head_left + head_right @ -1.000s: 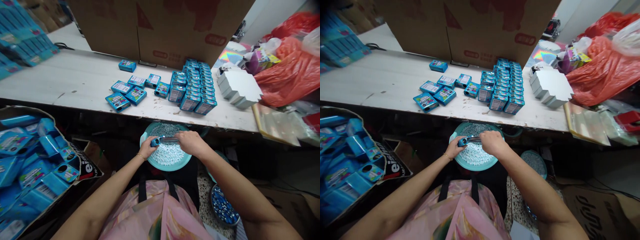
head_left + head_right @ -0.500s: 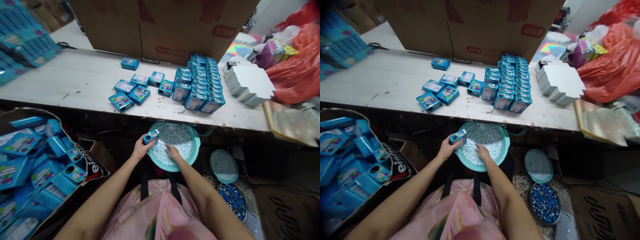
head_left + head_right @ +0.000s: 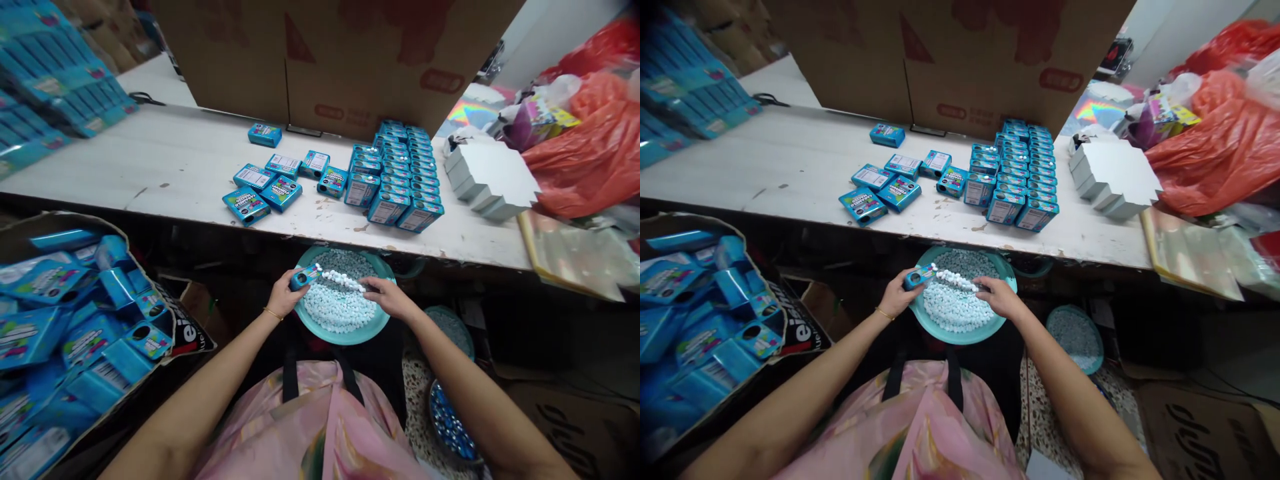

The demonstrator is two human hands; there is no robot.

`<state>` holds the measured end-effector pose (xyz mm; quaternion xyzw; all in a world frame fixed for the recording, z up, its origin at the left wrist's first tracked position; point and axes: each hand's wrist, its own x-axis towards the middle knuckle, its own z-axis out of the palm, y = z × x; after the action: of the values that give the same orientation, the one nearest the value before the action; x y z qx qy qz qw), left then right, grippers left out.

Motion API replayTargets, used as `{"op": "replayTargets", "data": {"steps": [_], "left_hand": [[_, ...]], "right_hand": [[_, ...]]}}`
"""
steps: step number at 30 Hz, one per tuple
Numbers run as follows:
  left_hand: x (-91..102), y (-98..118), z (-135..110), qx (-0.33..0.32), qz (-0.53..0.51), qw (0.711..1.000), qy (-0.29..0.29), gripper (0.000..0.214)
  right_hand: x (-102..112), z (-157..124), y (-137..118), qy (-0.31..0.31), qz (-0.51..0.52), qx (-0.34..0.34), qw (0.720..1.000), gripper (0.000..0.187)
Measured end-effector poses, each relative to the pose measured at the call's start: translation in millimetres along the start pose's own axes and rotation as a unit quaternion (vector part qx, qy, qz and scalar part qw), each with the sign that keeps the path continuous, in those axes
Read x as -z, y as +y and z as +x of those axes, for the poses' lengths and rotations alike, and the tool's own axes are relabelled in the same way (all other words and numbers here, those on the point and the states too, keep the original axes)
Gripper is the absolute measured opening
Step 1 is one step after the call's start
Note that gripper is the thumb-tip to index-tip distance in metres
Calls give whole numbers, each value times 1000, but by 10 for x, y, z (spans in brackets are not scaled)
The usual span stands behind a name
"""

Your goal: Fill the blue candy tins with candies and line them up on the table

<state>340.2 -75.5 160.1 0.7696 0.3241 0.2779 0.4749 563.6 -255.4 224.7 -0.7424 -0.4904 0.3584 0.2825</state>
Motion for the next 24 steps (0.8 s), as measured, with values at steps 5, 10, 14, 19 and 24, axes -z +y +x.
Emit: {"op": "replayTargets", "data": {"steps": [5, 10, 14, 19, 24], "left_hand": [[-185, 77, 18, -67, 36, 995, -60, 42], [-265, 126, -12, -69, 37, 993, -93, 42], [-276, 87, -21, -65, 33, 993, -93, 43], [-200, 34, -29, -63, 23, 996, -65, 40], [-72, -16, -69, -27, -10, 999, -28, 41]], "right_hand": [[249, -68, -486, -45, -169, 29, 984, 34], [224, -36, -919, -65, -365, -25, 928, 30], [221, -48, -1186, -80, -419, -34, 904, 28], [379, -100, -905, -60, -403, -25, 913, 30], [59, -9, -66, -57, -371, -144, 916, 30]]}}
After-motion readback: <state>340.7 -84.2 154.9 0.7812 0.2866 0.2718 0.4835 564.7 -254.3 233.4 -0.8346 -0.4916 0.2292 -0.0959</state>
